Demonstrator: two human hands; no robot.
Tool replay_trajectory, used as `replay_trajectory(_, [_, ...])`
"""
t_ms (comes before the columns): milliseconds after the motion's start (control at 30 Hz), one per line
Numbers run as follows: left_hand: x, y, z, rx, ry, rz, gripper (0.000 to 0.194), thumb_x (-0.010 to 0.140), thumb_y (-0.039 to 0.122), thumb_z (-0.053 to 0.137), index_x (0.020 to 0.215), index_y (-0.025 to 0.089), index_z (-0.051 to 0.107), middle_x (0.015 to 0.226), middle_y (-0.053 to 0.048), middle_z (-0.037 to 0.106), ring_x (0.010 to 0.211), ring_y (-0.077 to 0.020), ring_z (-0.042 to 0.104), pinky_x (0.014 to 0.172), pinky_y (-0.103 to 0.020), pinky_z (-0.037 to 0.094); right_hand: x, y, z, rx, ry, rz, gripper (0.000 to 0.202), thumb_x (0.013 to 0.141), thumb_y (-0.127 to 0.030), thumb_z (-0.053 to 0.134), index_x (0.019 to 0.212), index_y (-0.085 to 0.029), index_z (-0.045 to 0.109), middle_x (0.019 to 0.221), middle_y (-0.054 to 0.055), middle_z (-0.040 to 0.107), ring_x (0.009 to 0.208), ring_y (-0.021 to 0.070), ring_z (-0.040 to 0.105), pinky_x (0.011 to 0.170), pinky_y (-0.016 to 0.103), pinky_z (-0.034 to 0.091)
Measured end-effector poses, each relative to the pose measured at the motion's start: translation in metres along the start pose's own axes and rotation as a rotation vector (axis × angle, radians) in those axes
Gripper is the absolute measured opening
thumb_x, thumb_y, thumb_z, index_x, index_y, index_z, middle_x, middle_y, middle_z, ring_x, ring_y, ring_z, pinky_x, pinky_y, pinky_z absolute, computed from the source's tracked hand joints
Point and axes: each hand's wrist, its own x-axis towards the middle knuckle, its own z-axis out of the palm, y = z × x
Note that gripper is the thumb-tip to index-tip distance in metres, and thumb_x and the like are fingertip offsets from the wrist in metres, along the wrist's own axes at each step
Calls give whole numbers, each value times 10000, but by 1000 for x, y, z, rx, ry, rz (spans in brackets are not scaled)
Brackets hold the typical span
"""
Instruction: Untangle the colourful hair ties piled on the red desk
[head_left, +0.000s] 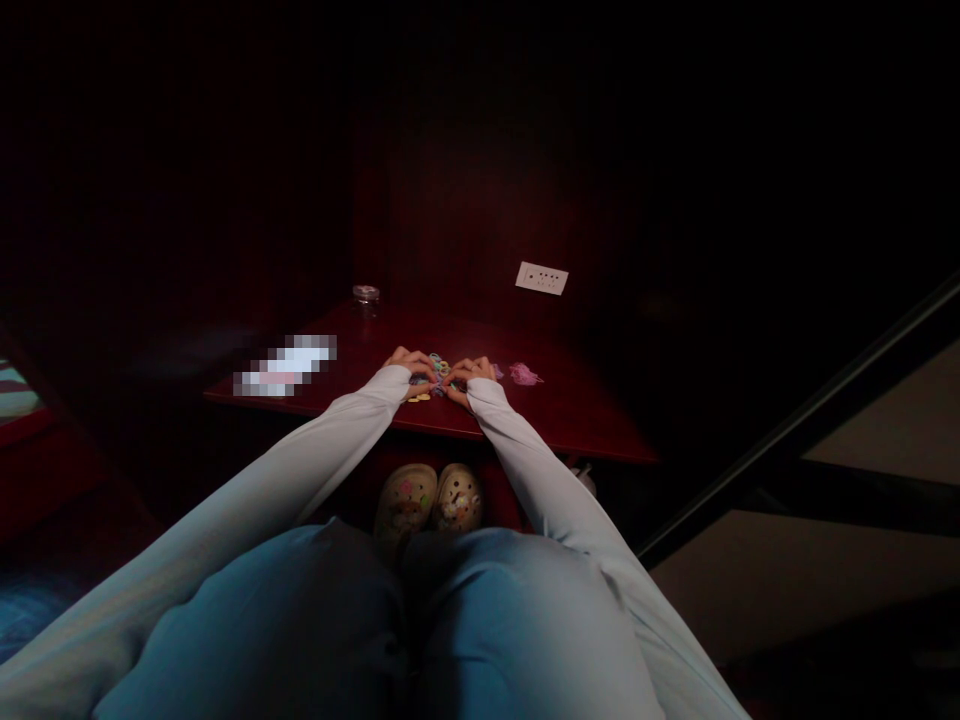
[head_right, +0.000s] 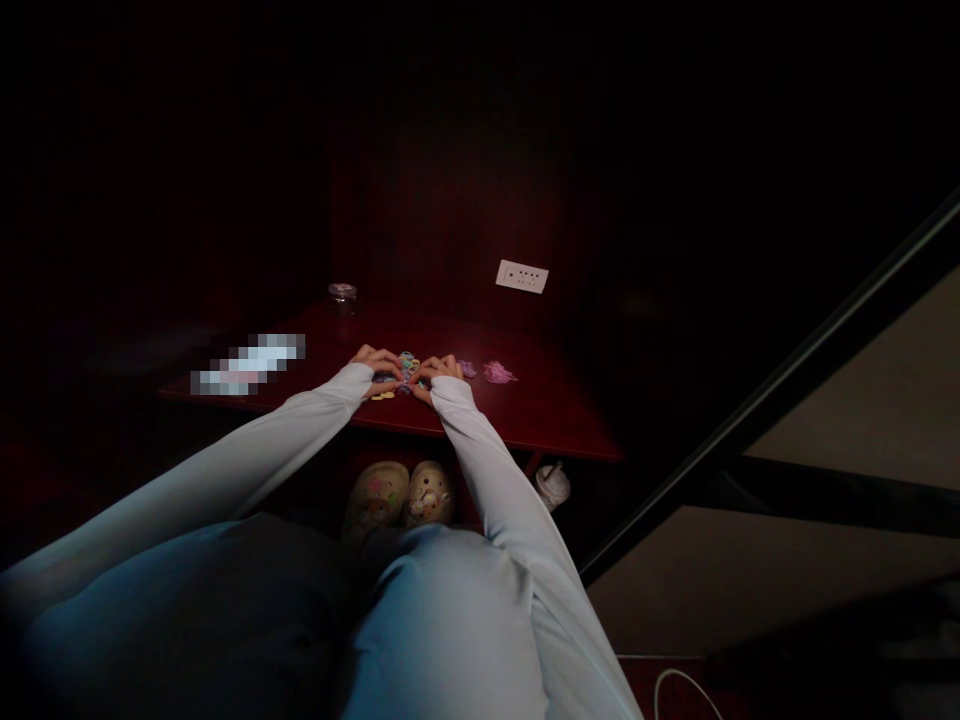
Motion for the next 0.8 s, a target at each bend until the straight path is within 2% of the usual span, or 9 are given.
replay_trajectory(233, [0,1,1,11,22,2,97,737,356,848,796,287,814,1097,-22,732,972,-248,486,887,-396,422,-1,-2,-3,8,-6,11,225,972,-449,639,979,-289,798,1135,28,702,1086,235,435,958,369,326])
replay_trajectory(467, [-3,4,-5,-14,-10,42,150,811,428,784,866,294,819,1126,-32,722,998,-246,502,911,-401,423,-2,-5,-5,5,-8,11,235,982,-453,620,997,-296,794,1126,30,700,1084,230,436,955,361,320])
replay_trajectory(800, [0,2,-3,-13,-1,18,91,775,364,813,806,278,809,1104,-34,731,978,-248,498,910,-400,422,-3,-4,-5,-4,-4,14,237,985,-441,608,1027,-275,772,1103,37,706,1081,240,446,961,365,330])
